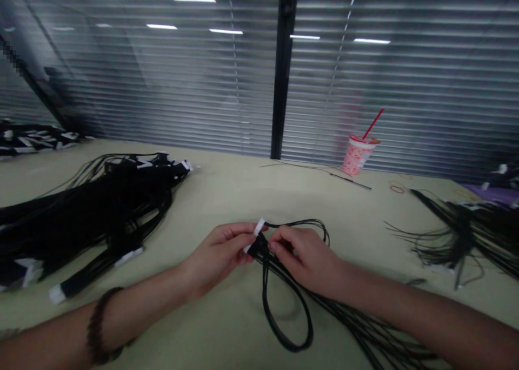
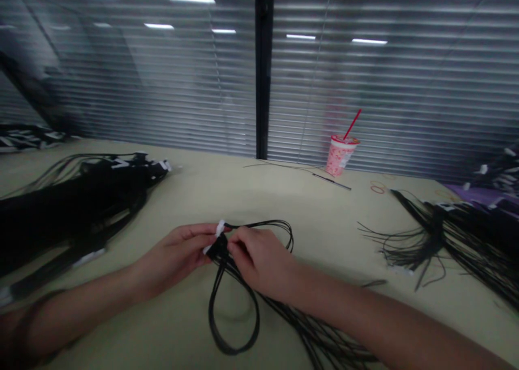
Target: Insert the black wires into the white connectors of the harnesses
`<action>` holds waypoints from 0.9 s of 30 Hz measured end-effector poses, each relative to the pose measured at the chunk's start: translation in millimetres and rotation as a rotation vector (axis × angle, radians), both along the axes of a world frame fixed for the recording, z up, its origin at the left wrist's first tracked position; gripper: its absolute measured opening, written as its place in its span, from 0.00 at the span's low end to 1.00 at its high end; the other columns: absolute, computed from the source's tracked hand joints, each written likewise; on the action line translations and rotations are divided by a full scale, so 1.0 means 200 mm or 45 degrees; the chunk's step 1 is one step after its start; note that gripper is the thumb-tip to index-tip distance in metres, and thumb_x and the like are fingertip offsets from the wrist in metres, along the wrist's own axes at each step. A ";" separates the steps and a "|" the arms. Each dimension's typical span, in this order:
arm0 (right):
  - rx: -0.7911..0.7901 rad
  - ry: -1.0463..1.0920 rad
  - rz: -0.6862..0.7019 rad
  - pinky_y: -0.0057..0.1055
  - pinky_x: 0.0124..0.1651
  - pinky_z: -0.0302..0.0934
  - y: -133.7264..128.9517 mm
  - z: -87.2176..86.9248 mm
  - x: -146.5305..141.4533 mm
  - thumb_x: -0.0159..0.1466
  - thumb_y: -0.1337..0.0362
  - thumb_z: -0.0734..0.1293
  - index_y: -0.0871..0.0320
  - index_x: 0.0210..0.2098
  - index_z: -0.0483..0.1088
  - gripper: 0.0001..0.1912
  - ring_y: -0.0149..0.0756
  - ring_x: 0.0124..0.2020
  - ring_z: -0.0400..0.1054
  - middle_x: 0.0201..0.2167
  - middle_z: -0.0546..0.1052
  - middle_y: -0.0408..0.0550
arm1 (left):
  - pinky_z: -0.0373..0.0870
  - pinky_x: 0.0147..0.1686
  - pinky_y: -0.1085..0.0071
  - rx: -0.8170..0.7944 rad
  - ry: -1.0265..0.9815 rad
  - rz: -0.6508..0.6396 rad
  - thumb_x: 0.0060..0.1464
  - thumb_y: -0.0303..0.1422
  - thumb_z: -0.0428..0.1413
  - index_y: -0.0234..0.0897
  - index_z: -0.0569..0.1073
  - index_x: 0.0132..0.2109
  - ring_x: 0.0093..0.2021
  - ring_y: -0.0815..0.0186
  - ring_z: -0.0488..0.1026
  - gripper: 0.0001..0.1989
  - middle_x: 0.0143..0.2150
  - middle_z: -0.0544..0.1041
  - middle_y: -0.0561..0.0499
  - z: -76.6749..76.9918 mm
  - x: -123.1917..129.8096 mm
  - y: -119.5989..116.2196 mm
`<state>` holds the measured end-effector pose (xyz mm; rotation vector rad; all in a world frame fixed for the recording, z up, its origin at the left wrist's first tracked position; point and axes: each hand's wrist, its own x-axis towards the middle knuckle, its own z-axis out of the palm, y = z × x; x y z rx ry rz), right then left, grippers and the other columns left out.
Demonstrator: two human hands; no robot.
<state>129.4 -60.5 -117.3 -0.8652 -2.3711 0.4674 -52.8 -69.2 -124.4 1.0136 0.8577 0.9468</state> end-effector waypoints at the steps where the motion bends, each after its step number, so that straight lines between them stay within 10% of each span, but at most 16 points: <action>1: -0.046 0.046 0.000 0.23 0.31 0.54 0.00 -0.01 0.00 0.62 0.69 0.56 0.61 0.34 0.65 0.07 0.27 0.27 0.61 0.28 0.71 0.43 | 0.60 0.35 0.73 -0.003 0.006 0.004 0.49 0.29 0.55 0.37 0.75 0.39 0.34 0.68 0.67 0.09 0.30 0.73 0.51 0.00 0.00 0.00; 13: -0.321 0.088 0.118 0.22 0.25 0.51 0.04 0.10 0.08 0.55 0.72 0.60 0.58 0.40 0.69 0.14 0.24 0.21 0.57 0.21 0.67 0.40 | 0.56 0.22 0.78 -0.004 0.196 0.039 0.49 0.35 0.55 0.34 0.75 0.34 0.22 0.75 0.61 0.09 0.24 0.70 0.54 -0.01 -0.01 0.01; 21: -1.602 0.798 0.162 0.20 0.19 0.48 0.23 0.33 0.31 0.56 0.73 0.56 0.65 0.27 0.68 0.10 0.20 0.16 0.50 0.15 0.54 0.36 | 0.59 0.24 0.77 -0.071 0.187 0.165 0.47 0.35 0.56 0.32 0.74 0.35 0.26 0.73 0.64 0.10 0.28 0.72 0.51 0.00 -0.01 0.01; 27: -1.246 1.431 -0.018 0.19 0.19 0.44 0.30 0.47 0.52 0.59 0.72 0.40 0.72 0.21 0.63 0.25 0.10 0.17 0.55 0.17 0.63 0.32 | 0.61 0.27 0.77 -0.107 0.192 0.157 0.47 0.35 0.57 0.34 0.75 0.35 0.28 0.72 0.66 0.09 0.30 0.72 0.51 0.02 -0.01 0.00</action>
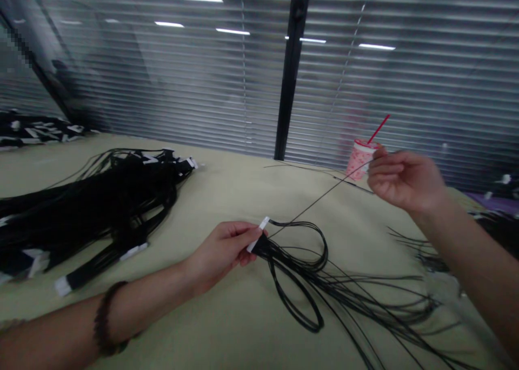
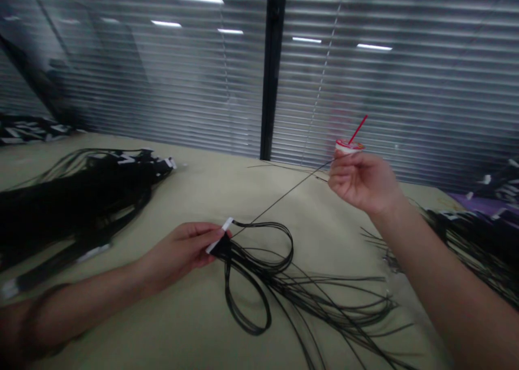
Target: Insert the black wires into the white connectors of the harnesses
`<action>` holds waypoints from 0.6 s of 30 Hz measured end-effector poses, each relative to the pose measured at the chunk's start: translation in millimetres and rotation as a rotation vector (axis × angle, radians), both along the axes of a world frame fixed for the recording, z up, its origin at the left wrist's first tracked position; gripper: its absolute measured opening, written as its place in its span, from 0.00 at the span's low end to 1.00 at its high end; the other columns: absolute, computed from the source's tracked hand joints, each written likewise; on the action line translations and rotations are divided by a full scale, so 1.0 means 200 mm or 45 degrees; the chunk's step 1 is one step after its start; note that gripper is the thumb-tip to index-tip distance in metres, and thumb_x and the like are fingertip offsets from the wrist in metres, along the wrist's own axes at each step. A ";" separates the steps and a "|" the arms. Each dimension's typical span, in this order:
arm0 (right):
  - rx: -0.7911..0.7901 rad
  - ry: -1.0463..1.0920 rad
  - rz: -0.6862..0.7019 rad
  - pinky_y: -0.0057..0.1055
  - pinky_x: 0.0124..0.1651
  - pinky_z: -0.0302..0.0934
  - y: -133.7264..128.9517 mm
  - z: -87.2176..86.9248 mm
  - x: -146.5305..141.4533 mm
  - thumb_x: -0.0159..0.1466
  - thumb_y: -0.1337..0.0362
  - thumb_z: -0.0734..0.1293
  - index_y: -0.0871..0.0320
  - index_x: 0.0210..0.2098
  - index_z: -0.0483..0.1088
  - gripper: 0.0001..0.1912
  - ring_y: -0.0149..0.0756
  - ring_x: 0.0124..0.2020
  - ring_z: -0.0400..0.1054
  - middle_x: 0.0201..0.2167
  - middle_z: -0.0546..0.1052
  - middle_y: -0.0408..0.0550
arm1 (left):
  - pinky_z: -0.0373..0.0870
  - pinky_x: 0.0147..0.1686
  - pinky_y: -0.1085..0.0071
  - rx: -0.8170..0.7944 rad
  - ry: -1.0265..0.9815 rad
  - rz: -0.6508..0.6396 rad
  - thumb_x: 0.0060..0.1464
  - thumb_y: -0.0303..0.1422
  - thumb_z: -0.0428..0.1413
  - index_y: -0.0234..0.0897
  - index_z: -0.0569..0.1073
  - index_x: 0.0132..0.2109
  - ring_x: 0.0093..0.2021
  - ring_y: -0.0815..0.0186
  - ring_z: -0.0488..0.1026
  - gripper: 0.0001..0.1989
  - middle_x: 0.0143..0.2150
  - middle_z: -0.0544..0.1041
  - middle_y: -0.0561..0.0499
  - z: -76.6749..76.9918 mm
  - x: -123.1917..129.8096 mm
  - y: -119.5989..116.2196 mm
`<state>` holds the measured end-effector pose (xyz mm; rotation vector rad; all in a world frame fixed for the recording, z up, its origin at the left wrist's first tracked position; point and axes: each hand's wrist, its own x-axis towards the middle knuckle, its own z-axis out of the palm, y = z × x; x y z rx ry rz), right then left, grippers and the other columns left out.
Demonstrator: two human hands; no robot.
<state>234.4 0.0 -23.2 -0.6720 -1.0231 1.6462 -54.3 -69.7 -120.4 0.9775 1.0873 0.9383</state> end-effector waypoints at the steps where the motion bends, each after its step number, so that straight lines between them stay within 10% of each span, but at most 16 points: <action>1: 0.080 -0.067 -0.077 0.20 0.19 0.44 0.00 0.01 0.02 0.59 0.72 0.40 0.72 0.20 0.63 0.25 0.10 0.19 0.57 0.20 0.67 0.33 | 0.61 0.27 0.77 0.000 0.008 -0.002 0.47 0.35 0.57 0.34 0.75 0.35 0.28 0.72 0.66 0.09 0.30 0.72 0.51 0.00 0.00 0.00; 9: 0.402 -0.391 -0.215 0.22 0.25 0.50 0.01 -0.05 -0.09 0.61 0.64 0.54 0.64 0.27 0.69 0.15 0.12 0.23 0.59 0.28 0.72 0.36 | 0.59 0.26 0.79 -0.069 0.037 -0.045 0.46 0.34 0.57 0.32 0.75 0.33 0.26 0.74 0.64 0.09 0.28 0.72 0.52 0.02 0.00 0.01; 18: 0.888 -1.248 0.074 0.20 0.19 0.46 -0.27 -0.45 -0.50 0.59 0.63 0.61 0.62 0.24 0.67 0.11 0.21 0.17 0.53 0.16 0.65 0.39 | 0.45 0.18 0.78 -0.015 0.249 -0.196 0.49 0.39 0.54 0.31 0.72 0.29 0.19 0.76 0.51 0.13 0.19 0.59 0.58 0.03 -0.01 0.00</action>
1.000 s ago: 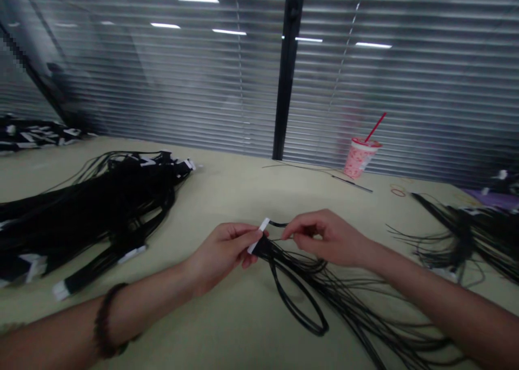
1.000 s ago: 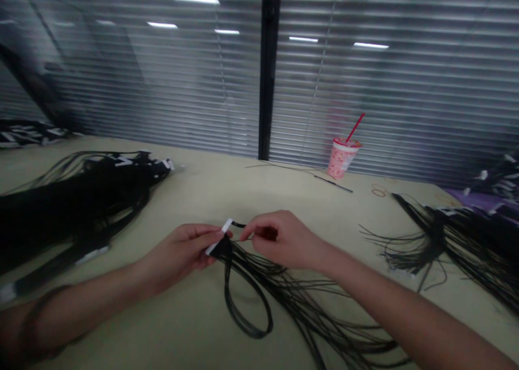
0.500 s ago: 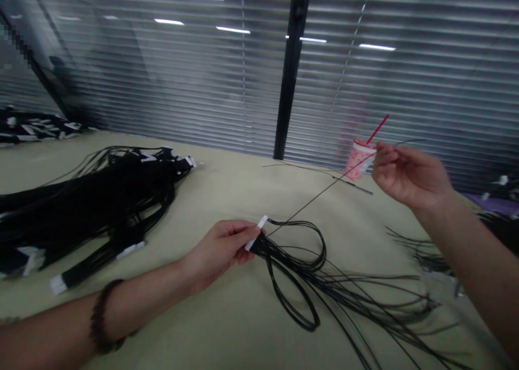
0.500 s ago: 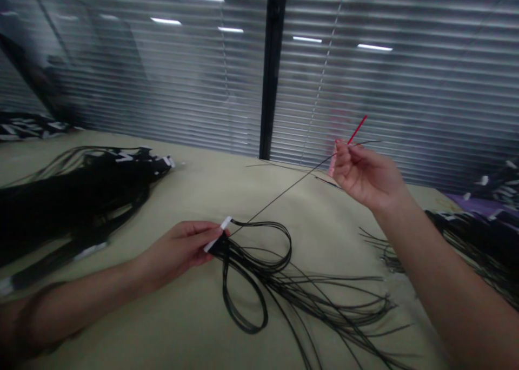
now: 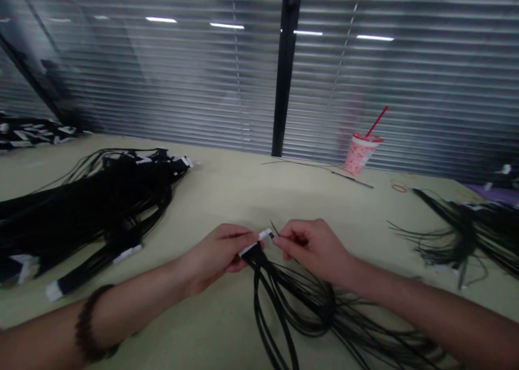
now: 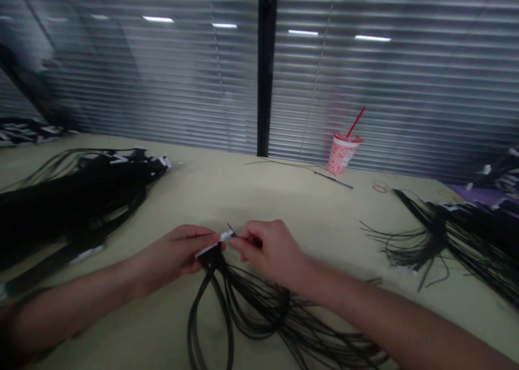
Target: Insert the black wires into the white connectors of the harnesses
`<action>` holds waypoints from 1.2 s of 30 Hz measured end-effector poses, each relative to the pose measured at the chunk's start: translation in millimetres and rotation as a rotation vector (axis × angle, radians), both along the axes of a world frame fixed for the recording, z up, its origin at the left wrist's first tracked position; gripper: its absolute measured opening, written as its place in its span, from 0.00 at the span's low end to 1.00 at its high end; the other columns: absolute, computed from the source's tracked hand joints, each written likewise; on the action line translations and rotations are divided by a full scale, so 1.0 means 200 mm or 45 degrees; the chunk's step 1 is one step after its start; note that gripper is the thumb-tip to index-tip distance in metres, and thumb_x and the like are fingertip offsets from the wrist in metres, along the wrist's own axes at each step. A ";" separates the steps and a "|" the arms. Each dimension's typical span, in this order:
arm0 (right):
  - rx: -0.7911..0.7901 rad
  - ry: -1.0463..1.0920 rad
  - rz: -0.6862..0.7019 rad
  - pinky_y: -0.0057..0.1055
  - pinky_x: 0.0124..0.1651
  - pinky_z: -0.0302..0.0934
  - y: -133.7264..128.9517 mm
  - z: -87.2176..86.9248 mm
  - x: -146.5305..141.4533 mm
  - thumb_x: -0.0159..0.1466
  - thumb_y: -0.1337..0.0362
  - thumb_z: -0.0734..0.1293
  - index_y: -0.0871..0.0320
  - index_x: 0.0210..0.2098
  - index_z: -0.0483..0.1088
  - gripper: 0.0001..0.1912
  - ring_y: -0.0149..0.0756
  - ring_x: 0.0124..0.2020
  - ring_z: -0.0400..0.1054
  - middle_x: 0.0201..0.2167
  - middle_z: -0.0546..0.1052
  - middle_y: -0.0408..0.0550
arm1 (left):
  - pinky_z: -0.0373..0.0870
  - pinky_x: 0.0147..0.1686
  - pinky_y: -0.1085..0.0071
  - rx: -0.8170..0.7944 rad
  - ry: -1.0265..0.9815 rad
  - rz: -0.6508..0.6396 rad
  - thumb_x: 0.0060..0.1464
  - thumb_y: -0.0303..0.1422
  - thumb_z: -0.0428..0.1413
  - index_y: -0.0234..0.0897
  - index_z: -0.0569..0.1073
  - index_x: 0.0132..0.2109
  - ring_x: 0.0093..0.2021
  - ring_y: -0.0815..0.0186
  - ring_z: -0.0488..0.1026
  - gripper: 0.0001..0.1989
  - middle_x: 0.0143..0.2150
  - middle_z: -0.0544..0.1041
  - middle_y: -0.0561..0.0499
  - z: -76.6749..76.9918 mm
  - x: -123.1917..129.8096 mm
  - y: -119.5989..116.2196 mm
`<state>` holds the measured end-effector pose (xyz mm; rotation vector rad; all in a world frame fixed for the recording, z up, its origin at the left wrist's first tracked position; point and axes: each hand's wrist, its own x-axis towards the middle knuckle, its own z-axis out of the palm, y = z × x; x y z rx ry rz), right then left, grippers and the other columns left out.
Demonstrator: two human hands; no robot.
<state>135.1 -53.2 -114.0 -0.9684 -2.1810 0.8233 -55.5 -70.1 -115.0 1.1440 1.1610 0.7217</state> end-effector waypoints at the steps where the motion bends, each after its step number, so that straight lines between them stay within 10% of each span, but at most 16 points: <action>1: 0.066 -0.016 -0.015 0.20 0.19 0.44 -0.02 -0.02 -0.01 0.59 0.63 0.60 0.62 0.20 0.64 0.13 0.21 0.16 0.51 0.14 0.62 0.38 | 0.44 0.18 0.78 0.014 0.006 0.008 0.49 0.40 0.54 0.31 0.72 0.29 0.19 0.76 0.51 0.13 0.19 0.58 0.58 0.00 0.00 0.00; 5: 0.217 -0.097 0.014 0.22 0.20 0.40 -0.06 -0.05 0.00 0.60 0.67 0.58 0.61 0.16 0.53 0.17 0.20 0.16 0.45 0.13 0.52 0.36 | 0.44 0.18 0.77 0.027 0.030 0.041 0.48 0.40 0.53 0.32 0.72 0.29 0.19 0.76 0.51 0.13 0.19 0.59 0.58 -0.01 0.00 0.00; 36: 0.172 -0.435 0.188 0.22 0.22 0.39 -0.02 -0.07 0.01 0.60 0.67 0.57 0.62 0.18 0.56 0.14 0.21 0.18 0.48 0.15 0.54 0.37 | 0.44 0.17 0.79 -0.002 0.059 -0.013 0.49 0.41 0.53 0.32 0.72 0.31 0.18 0.76 0.51 0.14 0.19 0.59 0.58 -0.01 -0.01 0.01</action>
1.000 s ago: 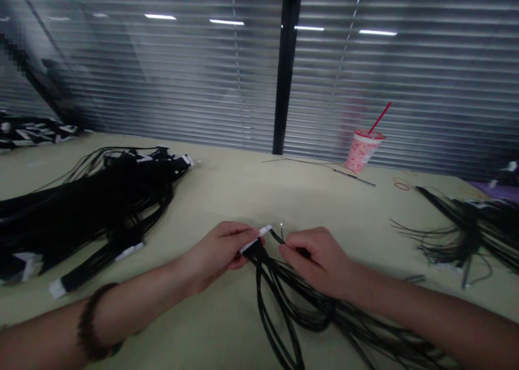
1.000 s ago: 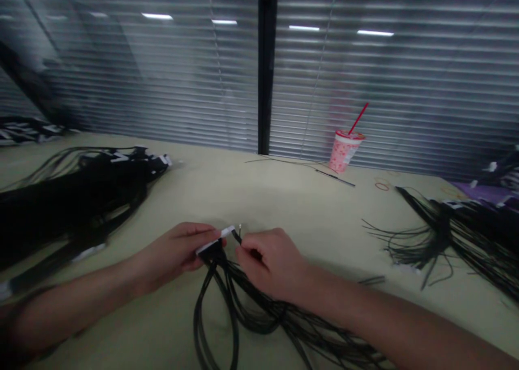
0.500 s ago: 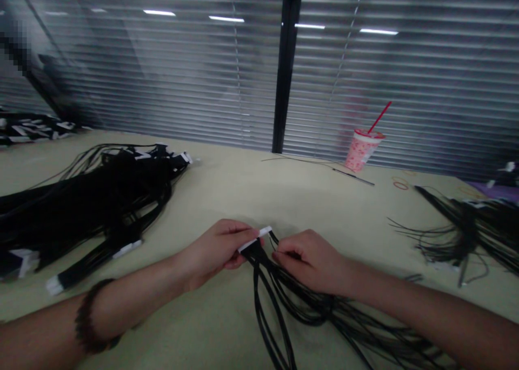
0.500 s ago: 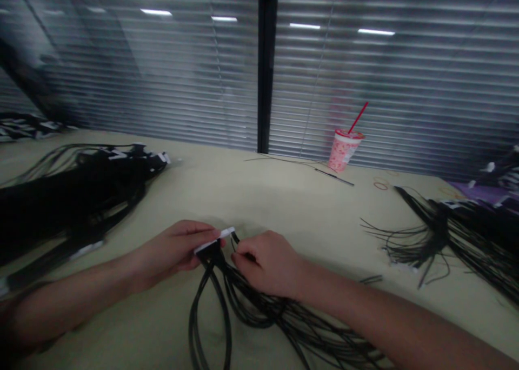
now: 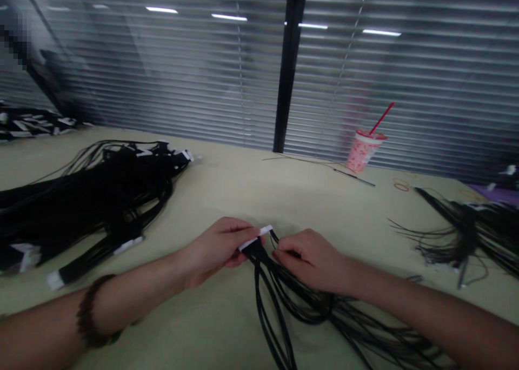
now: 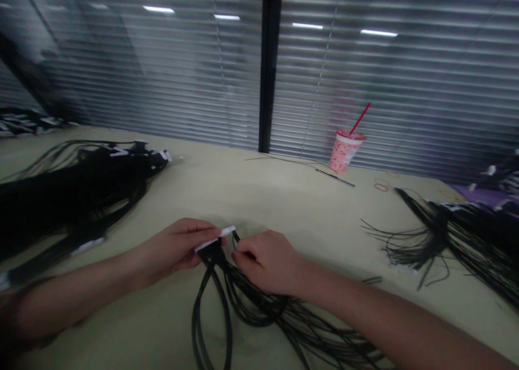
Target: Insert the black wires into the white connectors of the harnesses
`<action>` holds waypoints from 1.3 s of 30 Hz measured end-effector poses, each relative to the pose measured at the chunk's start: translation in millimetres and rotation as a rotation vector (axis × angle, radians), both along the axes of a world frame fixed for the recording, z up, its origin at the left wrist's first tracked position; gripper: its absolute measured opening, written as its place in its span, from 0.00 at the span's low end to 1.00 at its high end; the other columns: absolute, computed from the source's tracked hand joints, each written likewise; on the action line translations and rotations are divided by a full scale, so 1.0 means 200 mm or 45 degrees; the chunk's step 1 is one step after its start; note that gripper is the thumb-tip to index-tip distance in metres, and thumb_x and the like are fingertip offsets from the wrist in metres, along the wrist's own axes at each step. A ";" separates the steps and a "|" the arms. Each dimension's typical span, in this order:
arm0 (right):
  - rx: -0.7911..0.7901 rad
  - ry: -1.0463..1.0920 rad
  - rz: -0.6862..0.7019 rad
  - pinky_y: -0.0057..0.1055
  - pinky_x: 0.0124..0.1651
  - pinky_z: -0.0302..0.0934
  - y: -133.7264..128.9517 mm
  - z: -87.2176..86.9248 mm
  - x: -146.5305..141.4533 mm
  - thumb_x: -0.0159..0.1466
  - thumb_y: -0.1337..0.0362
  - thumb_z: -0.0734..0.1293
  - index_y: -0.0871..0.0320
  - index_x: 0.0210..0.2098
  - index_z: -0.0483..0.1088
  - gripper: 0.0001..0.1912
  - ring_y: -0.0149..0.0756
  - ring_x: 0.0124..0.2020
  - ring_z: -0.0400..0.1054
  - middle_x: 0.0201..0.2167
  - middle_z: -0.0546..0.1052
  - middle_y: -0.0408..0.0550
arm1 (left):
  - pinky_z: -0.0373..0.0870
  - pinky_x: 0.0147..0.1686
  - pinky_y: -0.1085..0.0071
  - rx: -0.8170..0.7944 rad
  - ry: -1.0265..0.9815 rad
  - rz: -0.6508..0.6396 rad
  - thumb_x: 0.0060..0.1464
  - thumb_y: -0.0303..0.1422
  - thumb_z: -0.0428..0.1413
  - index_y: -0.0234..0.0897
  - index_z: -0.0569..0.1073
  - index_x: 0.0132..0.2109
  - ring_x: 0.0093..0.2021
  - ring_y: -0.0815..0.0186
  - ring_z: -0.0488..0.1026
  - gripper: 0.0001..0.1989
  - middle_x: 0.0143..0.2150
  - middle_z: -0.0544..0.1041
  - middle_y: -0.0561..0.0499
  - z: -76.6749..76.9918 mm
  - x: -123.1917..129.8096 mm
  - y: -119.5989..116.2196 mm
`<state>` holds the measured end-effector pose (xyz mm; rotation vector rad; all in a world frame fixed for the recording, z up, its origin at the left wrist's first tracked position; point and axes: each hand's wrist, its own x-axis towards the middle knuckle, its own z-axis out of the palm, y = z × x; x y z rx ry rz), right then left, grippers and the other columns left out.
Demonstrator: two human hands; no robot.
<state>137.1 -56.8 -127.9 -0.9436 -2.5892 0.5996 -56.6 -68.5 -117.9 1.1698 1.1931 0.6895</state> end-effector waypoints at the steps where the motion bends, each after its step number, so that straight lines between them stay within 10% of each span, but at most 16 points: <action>1: 0.009 0.000 0.000 0.22 0.22 0.40 0.00 0.00 0.00 0.60 0.67 0.57 0.62 0.18 0.56 0.14 0.21 0.18 0.47 0.15 0.53 0.37 | 0.44 0.17 0.79 0.004 -0.001 0.000 0.49 0.41 0.53 0.32 0.72 0.31 0.18 0.76 0.51 0.14 0.19 0.59 0.58 0.00 0.00 0.00; 39: 0.133 0.040 -0.220 0.24 0.25 0.48 -0.02 0.02 -0.04 0.60 0.68 0.55 0.61 0.23 0.63 0.11 0.25 0.19 0.55 0.18 0.65 0.41 | 0.45 0.18 0.78 0.016 -0.048 0.051 0.48 0.41 0.54 0.32 0.73 0.31 0.19 0.75 0.51 0.14 0.19 0.59 0.57 0.01 0.01 -0.01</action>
